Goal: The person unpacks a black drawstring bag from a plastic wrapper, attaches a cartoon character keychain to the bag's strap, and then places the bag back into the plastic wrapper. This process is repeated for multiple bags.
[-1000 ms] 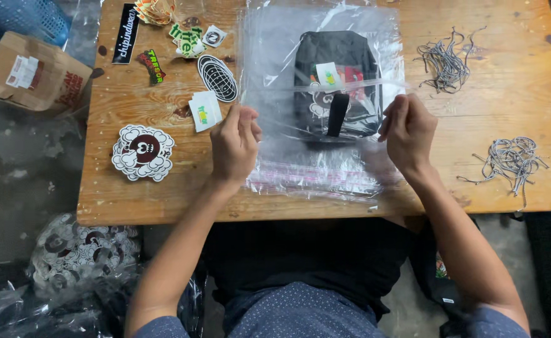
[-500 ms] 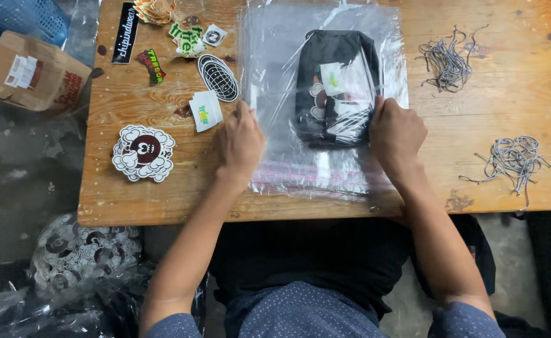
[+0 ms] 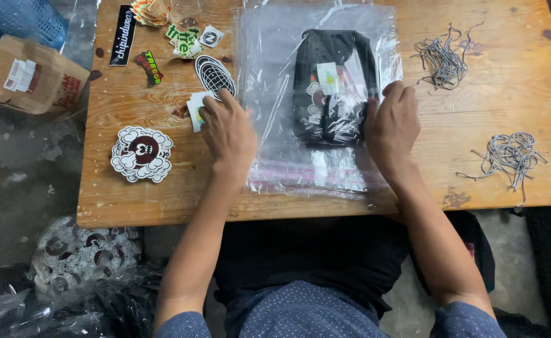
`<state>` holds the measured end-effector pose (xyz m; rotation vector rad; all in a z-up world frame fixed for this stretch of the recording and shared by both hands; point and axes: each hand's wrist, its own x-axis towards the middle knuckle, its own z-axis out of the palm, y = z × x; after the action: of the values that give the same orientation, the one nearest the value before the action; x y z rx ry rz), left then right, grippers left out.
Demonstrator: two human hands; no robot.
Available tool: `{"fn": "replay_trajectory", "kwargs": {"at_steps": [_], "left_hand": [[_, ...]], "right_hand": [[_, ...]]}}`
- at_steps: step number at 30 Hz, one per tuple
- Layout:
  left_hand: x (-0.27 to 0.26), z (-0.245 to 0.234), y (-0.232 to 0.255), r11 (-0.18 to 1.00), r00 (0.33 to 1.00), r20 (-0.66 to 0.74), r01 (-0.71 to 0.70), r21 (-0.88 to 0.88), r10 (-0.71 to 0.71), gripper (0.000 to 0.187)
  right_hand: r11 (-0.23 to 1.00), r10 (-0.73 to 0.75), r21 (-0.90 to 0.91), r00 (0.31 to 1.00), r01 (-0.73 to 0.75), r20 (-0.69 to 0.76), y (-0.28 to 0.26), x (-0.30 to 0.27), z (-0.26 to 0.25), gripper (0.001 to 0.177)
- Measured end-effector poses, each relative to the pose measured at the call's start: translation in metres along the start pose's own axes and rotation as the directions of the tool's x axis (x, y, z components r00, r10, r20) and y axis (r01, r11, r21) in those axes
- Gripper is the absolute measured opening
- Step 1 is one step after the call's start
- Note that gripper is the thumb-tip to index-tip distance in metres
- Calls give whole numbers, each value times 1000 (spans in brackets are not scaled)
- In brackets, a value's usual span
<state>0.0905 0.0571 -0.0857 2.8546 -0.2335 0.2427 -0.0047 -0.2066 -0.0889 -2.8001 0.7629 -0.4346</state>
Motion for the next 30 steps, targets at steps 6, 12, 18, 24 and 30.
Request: {"fn": "replay_trajectory", "kwargs": {"at_steps": [6, 12, 18, 24, 30], "left_hand": [[-12, -6, 37, 665, 668, -407, -726, -172, 624, 30], [-15, 20, 29, 612, 601, 118, -767, -194, 791, 88], [-20, 22, 27, 677, 664, 151, -686, -268, 733, 87], [-19, 20, 27, 752, 726, 216, -587, -300, 653, 88], [-16, 22, 28, 785, 742, 285, -506, -356, 607, 87]], "right_hand": [[953, -264, -203, 946, 226, -187, 31, 8, 40, 16], [914, -373, -279, 881, 295, -291, 44, 7, 37, 13], [843, -538, -145, 816, 518, -211, -16, -21, -28, 35], [868, -492, 87, 827, 488, 273, -12, -18, -20, 76], [897, -443, 171, 829, 409, 342, -12, -15, -21, 81]]}}
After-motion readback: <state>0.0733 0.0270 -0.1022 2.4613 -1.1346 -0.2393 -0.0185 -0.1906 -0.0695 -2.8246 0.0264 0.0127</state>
